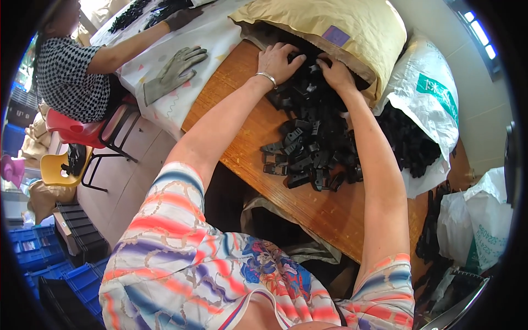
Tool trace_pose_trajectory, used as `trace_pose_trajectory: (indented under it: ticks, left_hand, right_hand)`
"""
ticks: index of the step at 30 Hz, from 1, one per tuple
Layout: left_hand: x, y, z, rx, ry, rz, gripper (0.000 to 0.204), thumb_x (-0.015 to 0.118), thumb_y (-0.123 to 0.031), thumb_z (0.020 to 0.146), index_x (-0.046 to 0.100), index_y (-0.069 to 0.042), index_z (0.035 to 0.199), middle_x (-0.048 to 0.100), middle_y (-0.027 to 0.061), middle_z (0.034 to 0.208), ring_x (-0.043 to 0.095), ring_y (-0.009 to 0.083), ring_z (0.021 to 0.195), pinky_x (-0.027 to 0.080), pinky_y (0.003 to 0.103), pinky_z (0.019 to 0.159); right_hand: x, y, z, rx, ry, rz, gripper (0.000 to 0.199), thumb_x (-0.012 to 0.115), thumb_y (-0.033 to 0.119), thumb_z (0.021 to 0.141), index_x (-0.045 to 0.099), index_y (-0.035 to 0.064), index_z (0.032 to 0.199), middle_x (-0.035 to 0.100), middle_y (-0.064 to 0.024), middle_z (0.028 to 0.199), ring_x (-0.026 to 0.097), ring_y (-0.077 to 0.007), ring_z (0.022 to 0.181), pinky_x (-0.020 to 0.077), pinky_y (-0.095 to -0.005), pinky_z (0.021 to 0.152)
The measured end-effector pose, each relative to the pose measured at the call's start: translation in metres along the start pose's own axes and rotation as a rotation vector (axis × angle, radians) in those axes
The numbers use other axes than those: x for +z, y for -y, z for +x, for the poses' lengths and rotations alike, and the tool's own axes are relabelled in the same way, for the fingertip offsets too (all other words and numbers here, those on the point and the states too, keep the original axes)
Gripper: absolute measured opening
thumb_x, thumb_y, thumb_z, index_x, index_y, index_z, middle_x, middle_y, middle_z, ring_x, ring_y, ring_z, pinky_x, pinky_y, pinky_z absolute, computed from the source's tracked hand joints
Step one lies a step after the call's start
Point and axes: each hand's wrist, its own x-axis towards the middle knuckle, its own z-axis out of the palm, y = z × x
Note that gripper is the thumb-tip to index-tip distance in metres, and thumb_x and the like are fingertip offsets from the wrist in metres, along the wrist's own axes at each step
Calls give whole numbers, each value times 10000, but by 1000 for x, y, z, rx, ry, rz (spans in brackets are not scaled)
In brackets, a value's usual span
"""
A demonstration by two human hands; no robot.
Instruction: Manually inspecting and sorting small black plastic components at a workshop table.
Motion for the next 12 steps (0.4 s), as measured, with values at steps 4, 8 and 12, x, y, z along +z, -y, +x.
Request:
trace_pose_trajectory:
  ticks: [4,8,12]
  left_hand:
    - [-12,-2,-12,84,21,-75,410,571,-504,871,688,-186,1103,641,72,1136,571,289,1112,411,439,943]
    - [-27,-12,-19,162,140,-94,378,559,-456,893,692,-166,1096,663,70,1135,583,284,1101,416,432,959]
    - [-44,-10,-36,139,319,-277,415,557,-499,876,710,-160,1061,676,70,1143,570,263,1157,390,413,1016]
  right_hand:
    - [-7,41,-27,-161,-7,-110,270,591,297,895,678,100,1059,661,-127,1040,606,-347,1013,478,-408,867]
    - [-10,49,-59,-353,-51,-274,242,632,298,865,681,95,987,626,-107,991,581,-311,1022,492,-445,821]
    - [-15,56,-90,-408,-40,-232,284,657,314,853,680,80,1012,625,-108,995,570,-311,1046,490,-431,861]
